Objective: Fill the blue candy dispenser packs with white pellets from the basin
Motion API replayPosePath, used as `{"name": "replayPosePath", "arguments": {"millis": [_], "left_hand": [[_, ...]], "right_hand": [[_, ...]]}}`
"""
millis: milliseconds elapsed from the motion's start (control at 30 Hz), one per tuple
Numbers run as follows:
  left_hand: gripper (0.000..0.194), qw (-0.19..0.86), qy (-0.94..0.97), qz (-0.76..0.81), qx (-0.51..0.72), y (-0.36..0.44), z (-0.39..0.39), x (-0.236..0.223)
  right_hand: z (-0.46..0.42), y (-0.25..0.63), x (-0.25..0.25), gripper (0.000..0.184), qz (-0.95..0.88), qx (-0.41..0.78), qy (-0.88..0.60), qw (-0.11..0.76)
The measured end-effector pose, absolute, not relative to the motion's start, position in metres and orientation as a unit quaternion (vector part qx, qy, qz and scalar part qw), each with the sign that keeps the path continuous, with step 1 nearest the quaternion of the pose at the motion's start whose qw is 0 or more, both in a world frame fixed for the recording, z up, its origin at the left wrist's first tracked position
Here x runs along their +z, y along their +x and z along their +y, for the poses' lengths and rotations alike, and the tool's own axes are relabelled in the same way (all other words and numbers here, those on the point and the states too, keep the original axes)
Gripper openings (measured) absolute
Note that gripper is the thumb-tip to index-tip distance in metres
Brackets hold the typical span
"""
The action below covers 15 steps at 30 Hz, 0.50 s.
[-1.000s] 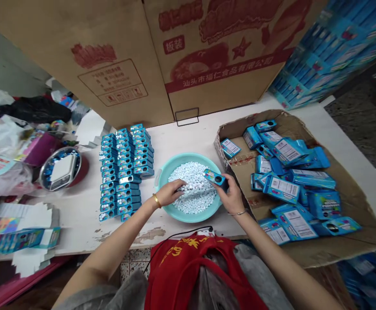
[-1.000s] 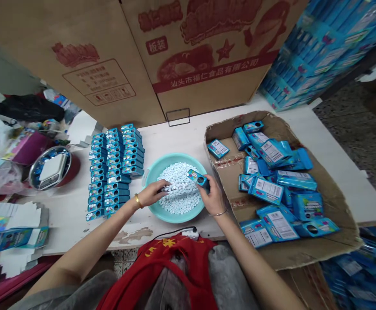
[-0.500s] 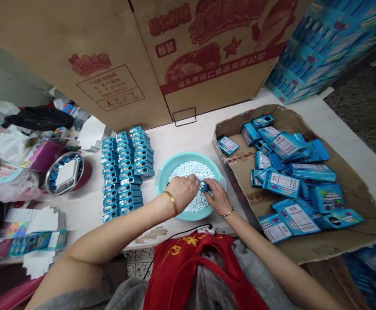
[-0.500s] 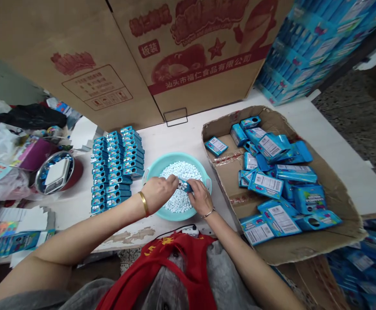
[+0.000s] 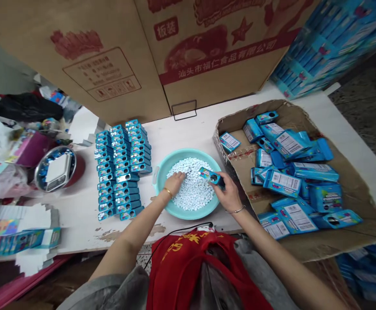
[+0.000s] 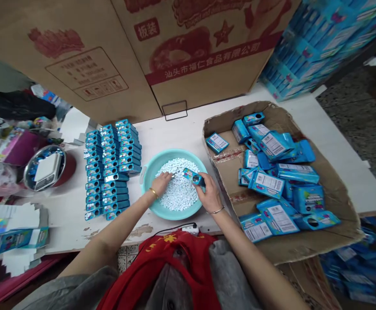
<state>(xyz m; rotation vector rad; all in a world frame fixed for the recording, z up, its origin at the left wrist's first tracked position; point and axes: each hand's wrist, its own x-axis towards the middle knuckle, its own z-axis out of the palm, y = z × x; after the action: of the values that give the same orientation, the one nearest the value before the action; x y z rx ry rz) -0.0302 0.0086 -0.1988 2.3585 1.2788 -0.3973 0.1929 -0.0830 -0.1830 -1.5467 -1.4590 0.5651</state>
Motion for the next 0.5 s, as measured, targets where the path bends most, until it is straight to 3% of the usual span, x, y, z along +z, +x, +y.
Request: {"name": "replayPosePath", "arguments": {"millis": [133,267,400,500], "left_hand": [[0.044,0.281,0.855,0.42,-0.113,-0.014,-0.019,-0.224],[0.043,0.341,0.849,0.396,-0.072,-0.025,-0.027,-0.218],[0.035,0.435,0.821,0.368,0.021,-0.049,-0.023,-0.178],[0.032,0.429,0.832,0.35,0.037,-0.058,-0.017,-0.132]], "right_hand": [[-0.082,0.197,-0.178,0.037,-0.549,0.239,-0.652,0.466],[-0.083,0.201,-0.181,0.038,-0.527,0.26,-0.658,0.47],[-0.085,0.202,-0.183,0.038,-0.543,0.25,-0.657,0.46],[-0.086,0.197,-0.183,0.035,-0.581,0.236,-0.643,0.44]]}}
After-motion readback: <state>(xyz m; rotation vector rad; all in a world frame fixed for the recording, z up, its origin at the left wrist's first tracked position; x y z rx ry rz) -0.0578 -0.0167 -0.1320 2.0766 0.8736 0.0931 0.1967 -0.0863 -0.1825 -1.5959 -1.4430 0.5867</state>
